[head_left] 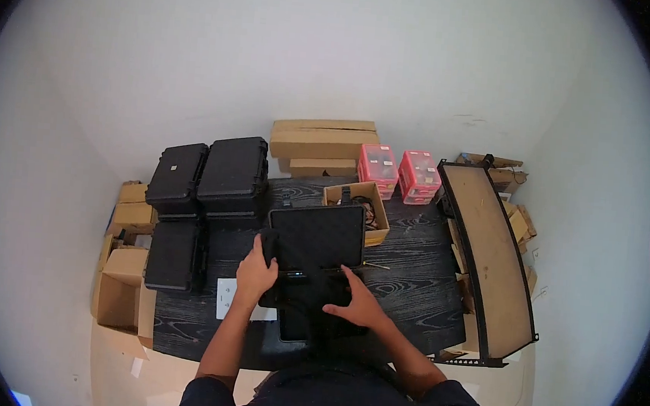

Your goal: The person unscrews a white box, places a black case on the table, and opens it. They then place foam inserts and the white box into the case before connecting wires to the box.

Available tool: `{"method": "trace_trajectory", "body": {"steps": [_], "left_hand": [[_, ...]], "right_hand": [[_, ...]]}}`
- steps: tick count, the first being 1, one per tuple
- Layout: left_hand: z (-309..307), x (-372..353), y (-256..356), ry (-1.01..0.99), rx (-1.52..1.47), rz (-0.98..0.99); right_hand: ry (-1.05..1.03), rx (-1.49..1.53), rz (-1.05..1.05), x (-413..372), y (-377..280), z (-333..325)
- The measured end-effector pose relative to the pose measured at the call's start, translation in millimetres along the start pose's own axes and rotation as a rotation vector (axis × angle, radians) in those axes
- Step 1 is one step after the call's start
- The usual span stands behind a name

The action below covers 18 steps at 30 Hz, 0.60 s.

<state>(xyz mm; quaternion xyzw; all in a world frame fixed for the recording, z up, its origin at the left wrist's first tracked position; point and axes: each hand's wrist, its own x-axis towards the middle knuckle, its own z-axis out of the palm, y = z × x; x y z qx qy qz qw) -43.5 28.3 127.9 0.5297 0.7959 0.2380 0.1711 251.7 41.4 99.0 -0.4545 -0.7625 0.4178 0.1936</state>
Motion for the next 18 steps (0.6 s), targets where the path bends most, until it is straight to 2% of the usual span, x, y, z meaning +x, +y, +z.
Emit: {"method": "trace_trajectory", "body": {"steps": [5, 8, 12, 13, 16, 18], "left_hand": [[6.9, -12.9, -8.5, 0.084, -0.091, 0.044], [9.1, -27.9, -8.3, 0.065, -0.158, 0.107], [13.8, -50.8, -9.9, -0.011, -0.228, 0.112], [16.9, -55.5, -13.3, -0.037, -0.213, 0.113], [32.6, -66.2, -30.2, -0.133, -0.174, 0.128], [45.2, -69.1, -41.2, -0.194, -0.182, 0.147]], "right_hand": [[0.137, 0.053, 0.046, -5.7, 13.2, 14.7], [0.221, 0.013, -0.079, 0.9, 29.2, 5.9], [0.309, -0.048, -0.144, 10.5, 35.2, -10.2], [0.302, -0.033, -0.073, 10.1, 31.0, -16.7], [0.284, -0.085, -0.076, 15.4, 42.9, -23.4], [0.215, -0.119, 0.010, 16.8, 47.5, -23.3]]}}
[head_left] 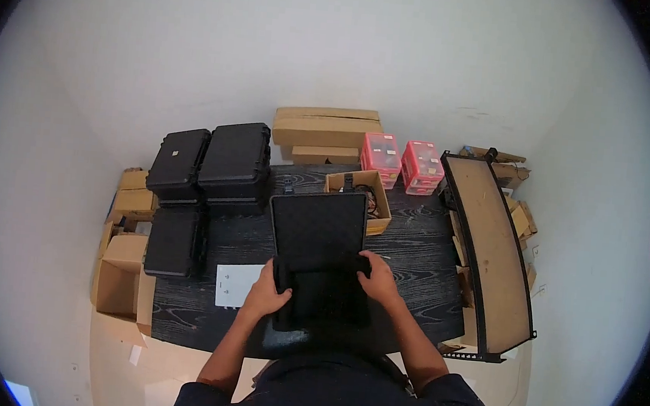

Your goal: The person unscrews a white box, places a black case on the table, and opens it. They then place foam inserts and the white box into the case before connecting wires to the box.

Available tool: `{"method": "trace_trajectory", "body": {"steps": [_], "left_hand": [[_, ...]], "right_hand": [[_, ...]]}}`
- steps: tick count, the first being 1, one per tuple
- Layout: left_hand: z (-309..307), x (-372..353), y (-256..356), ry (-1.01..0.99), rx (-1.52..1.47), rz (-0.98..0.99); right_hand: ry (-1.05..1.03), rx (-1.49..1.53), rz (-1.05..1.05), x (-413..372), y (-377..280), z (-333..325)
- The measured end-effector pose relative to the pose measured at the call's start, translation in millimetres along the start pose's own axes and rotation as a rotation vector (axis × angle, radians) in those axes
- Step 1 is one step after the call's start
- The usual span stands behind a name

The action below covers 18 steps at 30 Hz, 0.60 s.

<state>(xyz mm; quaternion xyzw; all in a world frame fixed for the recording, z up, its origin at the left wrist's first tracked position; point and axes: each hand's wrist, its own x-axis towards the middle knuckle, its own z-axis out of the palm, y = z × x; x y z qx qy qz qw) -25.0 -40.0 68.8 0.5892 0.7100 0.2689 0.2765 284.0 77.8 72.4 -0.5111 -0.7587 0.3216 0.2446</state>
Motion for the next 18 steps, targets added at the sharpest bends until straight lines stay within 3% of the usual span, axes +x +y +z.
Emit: {"method": "trace_trajectory", "body": {"steps": [2, 5, 11, 14, 18], "left_hand": [[8.8, -0.6, -10.7, -0.048, -0.041, 0.021], [18.5, 0.5, -16.7, -0.143, -0.018, -0.101], [41.2, 1.9, -33.4, 0.115, -0.011, -0.009], [47.5, 3.2, -39.5, 0.139, 0.045, 0.047], [42.0, -0.1, -30.1, 0.070, 0.068, -0.020]], "right_hand": [[-0.041, -0.062, 0.016, 3.1, 13.2, 9.4], [-0.087, -0.058, 0.023, 7.4, 21.6, 18.7], [-0.029, 0.001, -0.046, 10.3, 17.1, 25.6], [-0.020, -0.004, -0.093, 11.7, 17.3, 26.0], [-0.041, -0.024, -0.085, 7.4, 15.9, 26.6]]}}
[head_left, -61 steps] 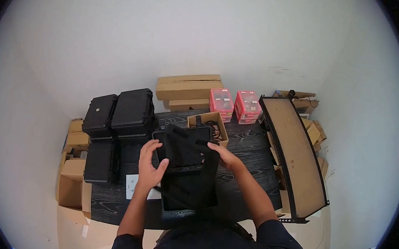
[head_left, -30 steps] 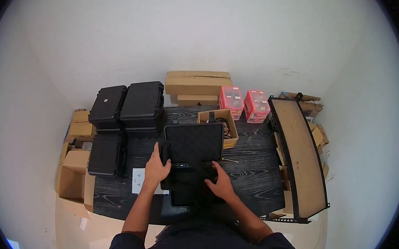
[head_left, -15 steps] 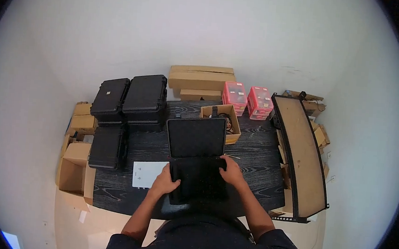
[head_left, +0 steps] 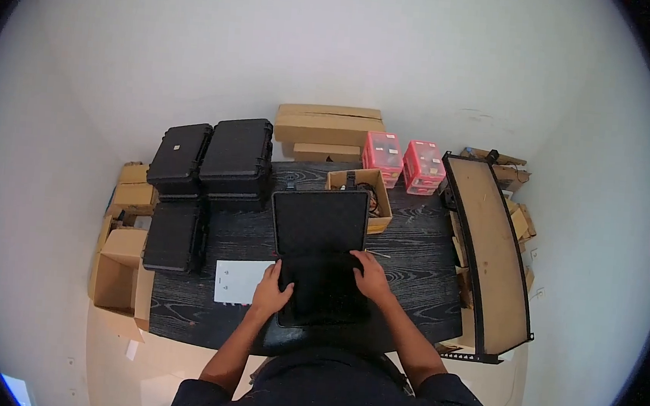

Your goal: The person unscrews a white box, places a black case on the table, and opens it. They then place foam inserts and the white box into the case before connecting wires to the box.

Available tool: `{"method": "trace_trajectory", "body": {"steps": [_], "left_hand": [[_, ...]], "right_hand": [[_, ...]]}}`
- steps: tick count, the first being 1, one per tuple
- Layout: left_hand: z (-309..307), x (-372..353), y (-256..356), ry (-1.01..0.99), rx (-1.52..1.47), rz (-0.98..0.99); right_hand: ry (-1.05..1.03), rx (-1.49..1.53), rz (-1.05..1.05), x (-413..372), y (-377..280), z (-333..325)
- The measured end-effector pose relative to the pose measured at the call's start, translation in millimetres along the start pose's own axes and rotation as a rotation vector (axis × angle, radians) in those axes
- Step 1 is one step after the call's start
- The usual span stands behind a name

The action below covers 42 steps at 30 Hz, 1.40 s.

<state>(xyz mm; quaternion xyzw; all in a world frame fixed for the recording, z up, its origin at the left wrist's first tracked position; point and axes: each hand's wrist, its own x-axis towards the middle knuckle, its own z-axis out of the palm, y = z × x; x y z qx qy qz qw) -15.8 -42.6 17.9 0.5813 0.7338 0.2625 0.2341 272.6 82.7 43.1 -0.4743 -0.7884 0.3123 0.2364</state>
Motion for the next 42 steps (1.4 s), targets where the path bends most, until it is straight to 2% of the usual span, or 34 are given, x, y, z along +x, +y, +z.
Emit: {"method": "trace_trajectory", "body": {"steps": [8, 11, 14, 17, 20, 23, 26, 29, 32, 33, 36, 38, 40, 42], "left_hand": [[6.0, -3.7, -5.4, 0.004, 0.110, 0.077], [19.3, -6.0, -12.0, -0.039, 0.198, 0.021], [15.2, -10.2, 2.9, -0.119, 0.311, -0.052], [9.4, -14.8, 14.6, -0.166, 0.381, -0.028], [30.3, -16.8, -9.6, -0.066, 0.521, 0.199], [48.4, -18.8, -31.2, -0.076, 0.590, 0.239], [39.9, -16.3, -18.2, -0.060, 0.609, 0.195], [29.5, -13.0, 1.0, 0.017, 0.494, 0.332], [38.3, -9.2, -1.4, -0.178, 0.309, 0.476], [43.8, -10.5, -2.6, -0.183, 0.346, 0.575], [52.9, -21.3, -7.1, -0.394, 0.520, 0.564], [51.6, -23.0, 4.5, -0.529, 0.509, 0.472], [41.5, -26.3, 27.9, -0.625, 0.474, 0.395], [56.2, -39.4, 19.8, -0.529, 0.391, 0.454]], "right_hand": [[0.013, -0.008, -0.009, -9.0, 11.4, 5.0], [0.000, -0.019, -0.039, -7.7, 16.3, 11.4], [0.024, -0.133, -0.090, -6.9, 35.3, 27.6], [0.114, -0.282, -0.147, -14.0, 42.0, 33.6], [0.127, -0.355, -0.258, -18.7, 45.8, 35.7], [0.041, -0.496, -0.368, -22.0, 63.2, 44.8], [0.017, -0.544, -0.354, -18.4, 62.7, 42.8], [-0.011, -0.601, -0.332, -13.7, 63.0, 46.3], [-0.021, -0.606, -0.310, -9.3, 65.4, 49.2], [-0.019, -0.598, -0.299, -7.7, 67.1, 51.4], [-0.007, -0.588, -0.303, -5.4, 67.6, 53.3], [0.006, -0.595, -0.355, -10.2, 51.3, 45.5], [-0.150, -0.341, -0.433, -18.9, 38.2, 41.8], [-0.291, -0.185, -0.465, -39.1, 23.9, 40.9]]}}
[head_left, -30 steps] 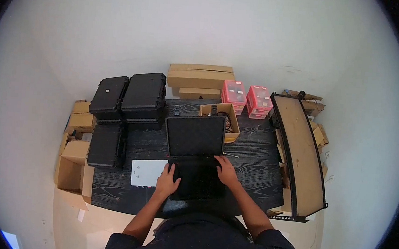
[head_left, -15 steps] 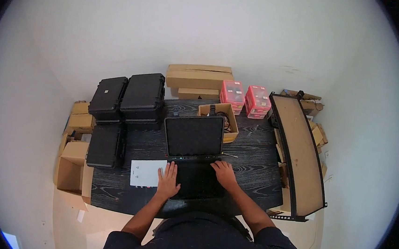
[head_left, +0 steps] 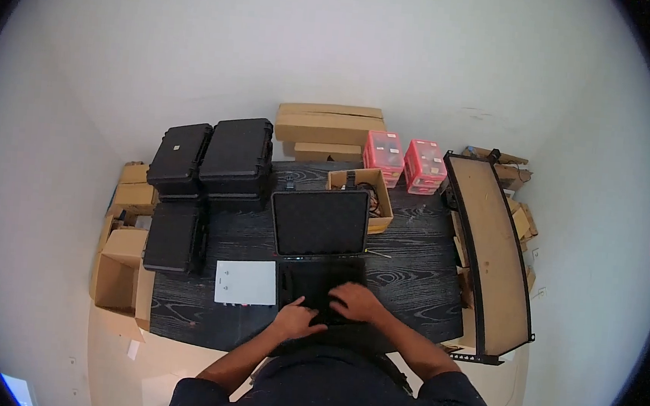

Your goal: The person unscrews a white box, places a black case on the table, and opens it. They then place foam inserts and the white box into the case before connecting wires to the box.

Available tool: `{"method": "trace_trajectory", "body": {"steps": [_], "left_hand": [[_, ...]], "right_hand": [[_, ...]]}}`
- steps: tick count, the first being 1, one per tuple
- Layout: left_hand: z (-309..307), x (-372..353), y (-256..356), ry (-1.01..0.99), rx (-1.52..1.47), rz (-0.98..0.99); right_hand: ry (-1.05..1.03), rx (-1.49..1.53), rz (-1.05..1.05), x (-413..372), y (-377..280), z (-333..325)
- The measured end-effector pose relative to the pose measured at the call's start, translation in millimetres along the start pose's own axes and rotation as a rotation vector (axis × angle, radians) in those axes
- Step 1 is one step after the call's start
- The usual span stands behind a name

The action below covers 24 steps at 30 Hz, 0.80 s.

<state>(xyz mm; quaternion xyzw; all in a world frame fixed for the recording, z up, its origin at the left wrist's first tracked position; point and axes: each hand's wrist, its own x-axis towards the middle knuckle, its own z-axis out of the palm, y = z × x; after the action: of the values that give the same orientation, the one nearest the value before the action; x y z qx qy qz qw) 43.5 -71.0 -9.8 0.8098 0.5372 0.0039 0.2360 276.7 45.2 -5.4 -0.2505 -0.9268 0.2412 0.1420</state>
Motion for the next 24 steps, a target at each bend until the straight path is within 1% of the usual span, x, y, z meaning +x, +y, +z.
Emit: {"method": "trace_trajectory", "body": {"steps": [1, 2, 4, 5, 7, 8, 10, 11, 13, 14, 16, 17, 19, 20, 22, 23, 24], "left_hand": [[3.8, -1.6, 2.8, 0.062, -0.021, 0.026], [5.9, -1.6, 3.4, -0.020, -0.023, -0.006], [-4.3, -3.8, 11.5, -0.185, -0.024, -0.064], [-5.3, -4.1, 12.7, -0.198, -0.027, -0.074], [-4.2, -7.0, 13.6, -0.227, -0.034, -0.094], [3.0, -7.2, 10.7, -0.204, -0.046, -0.080], [13.4, -6.0, 6.4, -0.157, -0.071, -0.054], [18.9, -5.6, 5.5, -0.170, -0.078, -0.068], [8.6, -5.5, 13.3, -0.193, -0.089, -0.096], [13.4, -5.6, 11.3, -0.170, -0.089, -0.085], [23.2, -6.8, 8.7, -0.125, -0.087, -0.063], [23.8, -7.0, 7.7, -0.108, -0.034, -0.045], [10.8, -9.2, 12.0, -0.073, 0.071, -0.007], [12.2, -10.0, 10.7, 0.036, 0.158, -0.010], [21.3, -13.8, 5.8, 0.252, 0.329, -0.017], [25.5, -15.0, 2.6, 0.230, 0.323, -0.004], [29.2, -16.2, -0.6, 0.208, 0.317, 0.009]], "right_hand": [[-0.053, 0.037, -0.007, -9.1, -12.9, 1.1], [-0.104, 0.072, -0.014, -15.5, -19.5, 2.9], [-0.392, -0.071, -0.005, -26.6, -15.2, 5.6], [-0.536, -0.142, -0.001, -31.2, -10.7, 5.2], [-0.610, -0.222, -0.039, -37.3, -3.3, -1.0], [-0.646, -0.260, -0.057, -38.7, -0.5, -2.0], [-0.668, -0.290, -0.048, -36.0, -4.2, -12.0], [-0.679, -0.305, -0.044, -35.4, -6.1, -15.3], [-0.666, -0.338, -0.050, -36.7, -6.3, -12.6], [-0.659, -0.355, -0.055, -37.5, -6.9, -10.0], [-0.590, -0.262, -0.045, -46.3, 0.1, 9.4], [-0.557, -0.215, -0.038, -51.8, 7.3, 19.4], [-0.632, -0.241, 0.003, -46.1, 0.9, 11.5], [-0.670, -0.254, 0.022, -41.5, -4.0, 4.0], [-0.564, -0.242, 0.011, -35.7, -10.3, -10.0], [-0.511, -0.236, 0.007, -33.3, -11.0, -14.6], [-0.399, -0.266, -0.009, -32.1, -6.2, -15.2]]}}
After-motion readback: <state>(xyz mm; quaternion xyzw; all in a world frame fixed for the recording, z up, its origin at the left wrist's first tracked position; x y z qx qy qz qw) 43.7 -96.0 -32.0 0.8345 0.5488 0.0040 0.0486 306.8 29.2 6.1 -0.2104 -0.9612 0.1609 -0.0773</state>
